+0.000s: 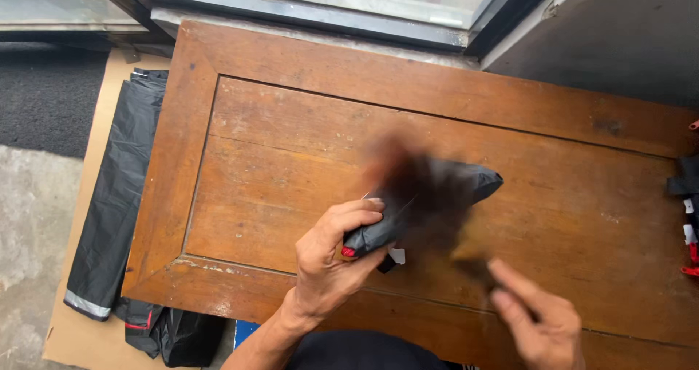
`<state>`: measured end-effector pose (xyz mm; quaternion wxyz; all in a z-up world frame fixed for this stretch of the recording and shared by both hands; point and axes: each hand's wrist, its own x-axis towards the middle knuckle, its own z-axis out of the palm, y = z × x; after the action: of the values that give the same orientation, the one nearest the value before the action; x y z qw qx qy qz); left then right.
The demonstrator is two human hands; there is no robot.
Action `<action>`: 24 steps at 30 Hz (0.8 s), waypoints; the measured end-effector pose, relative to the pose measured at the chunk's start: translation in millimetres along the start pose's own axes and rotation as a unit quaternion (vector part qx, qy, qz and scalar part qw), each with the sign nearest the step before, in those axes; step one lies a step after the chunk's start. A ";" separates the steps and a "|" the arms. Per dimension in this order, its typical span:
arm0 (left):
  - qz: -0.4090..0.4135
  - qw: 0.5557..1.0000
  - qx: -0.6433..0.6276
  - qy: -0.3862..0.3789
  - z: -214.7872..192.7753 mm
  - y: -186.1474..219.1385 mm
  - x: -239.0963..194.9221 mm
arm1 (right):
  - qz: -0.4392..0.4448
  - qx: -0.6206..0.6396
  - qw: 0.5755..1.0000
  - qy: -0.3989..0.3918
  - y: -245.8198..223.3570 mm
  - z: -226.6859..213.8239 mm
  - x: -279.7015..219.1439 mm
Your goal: The person uses a feather duster to clean a small black pouch with red accents on a wooden table. After dusting the pouch, they place it into a plastic crate. The person then picks up a larger folded black bag, unfolds it on the table, and dusts its surface before rolling it back up.
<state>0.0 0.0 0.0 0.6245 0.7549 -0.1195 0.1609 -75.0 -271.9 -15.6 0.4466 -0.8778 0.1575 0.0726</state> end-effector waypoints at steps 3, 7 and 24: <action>0.008 1.000 -0.011 -0.003 1.2 -1.6 0.9 | -0.089 0.029 0.995 -0.034 46.4 5.3 -0.3; -0.036 0.995 0.018 -0.094 -8.4 -7.9 -4.7 | -0.188 0.026 0.971 -0.148 8.0 8.6 7.4; -0.299 0.948 0.014 0.105 -13.9 -59.0 -19.4 | 0.019 0.108 0.987 0.114 -13.0 46.0 22.3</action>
<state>3.3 24.6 -58.7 0.6420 0.7438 0.1799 0.0472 -49.0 -232.3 -38.9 0.5164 -0.8239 0.2307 -0.0369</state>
